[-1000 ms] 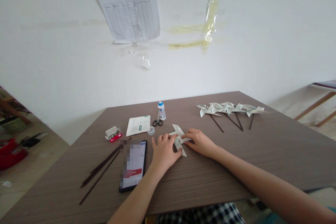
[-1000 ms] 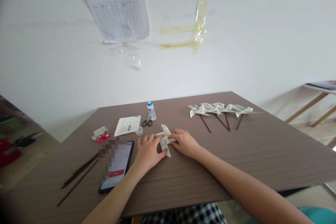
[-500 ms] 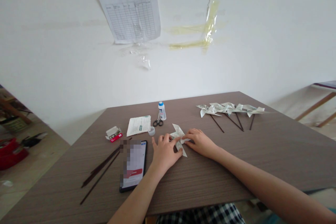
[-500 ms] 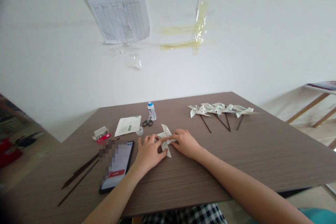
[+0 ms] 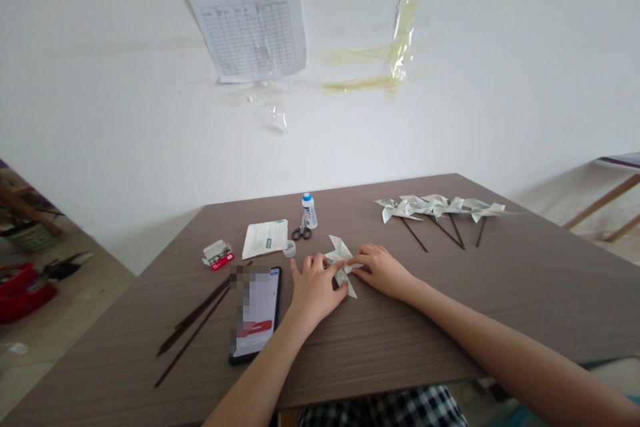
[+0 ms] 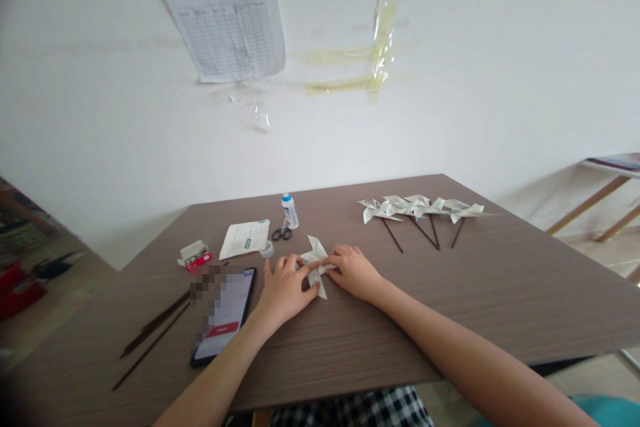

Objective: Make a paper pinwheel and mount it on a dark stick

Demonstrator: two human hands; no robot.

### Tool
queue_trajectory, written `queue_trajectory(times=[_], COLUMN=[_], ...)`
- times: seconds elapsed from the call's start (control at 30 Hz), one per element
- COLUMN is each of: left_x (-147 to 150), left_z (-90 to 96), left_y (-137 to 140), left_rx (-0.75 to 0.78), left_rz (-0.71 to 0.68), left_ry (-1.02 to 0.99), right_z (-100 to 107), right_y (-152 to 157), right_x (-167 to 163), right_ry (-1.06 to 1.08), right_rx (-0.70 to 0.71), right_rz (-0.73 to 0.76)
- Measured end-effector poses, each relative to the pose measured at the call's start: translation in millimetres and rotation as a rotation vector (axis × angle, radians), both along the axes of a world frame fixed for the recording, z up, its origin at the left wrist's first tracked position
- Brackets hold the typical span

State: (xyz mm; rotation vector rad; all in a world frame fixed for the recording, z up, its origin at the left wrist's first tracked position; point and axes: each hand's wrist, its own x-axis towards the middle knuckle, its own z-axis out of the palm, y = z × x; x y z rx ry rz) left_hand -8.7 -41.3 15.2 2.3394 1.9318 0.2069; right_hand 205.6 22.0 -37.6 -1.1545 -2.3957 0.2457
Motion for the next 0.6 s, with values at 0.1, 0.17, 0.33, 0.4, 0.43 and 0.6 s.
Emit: queue_trajectory(times=[0.1, 0.17, 0.33, 0.4, 0.43, 0.6], left_x=[-0.8, -1.0, -0.2, 0.0, 0.1, 0.5], left_z=[-0.2, 0.0, 0.1, -0.6, -0.9, -0.6], left_y=[0.2, -0.4, -1.6, -1.2, -0.9, -0.2], left_rx=[-0.005, -0.008, 0.006, 0.010, 0.010, -0.002], left_rz=[-0.001, 0.008, 0.029, 0.030, 0.031, 0.041], left_ry=[-0.005, -0.013, -0.042, -0.052, -0.055, -0.053], right_z=[-0.6, -0.9, 0.1, 0.6, 0.7, -1.3], right_y=[0.7, 1.1, 0.6, 0.5, 0.7, 3.2], right_x=[0.1, 0.1, 0.9, 1.4, 1.6, 2.4], right_ry=[0.015, 0.015, 0.020, 0.014, 0.011, 0.005], right_rx=[-0.002, -0.004, -0.005, -0.006, -0.007, -0.015], right_rz=[0.004, 0.006, 0.008, 0.010, 0.010, 0.014])
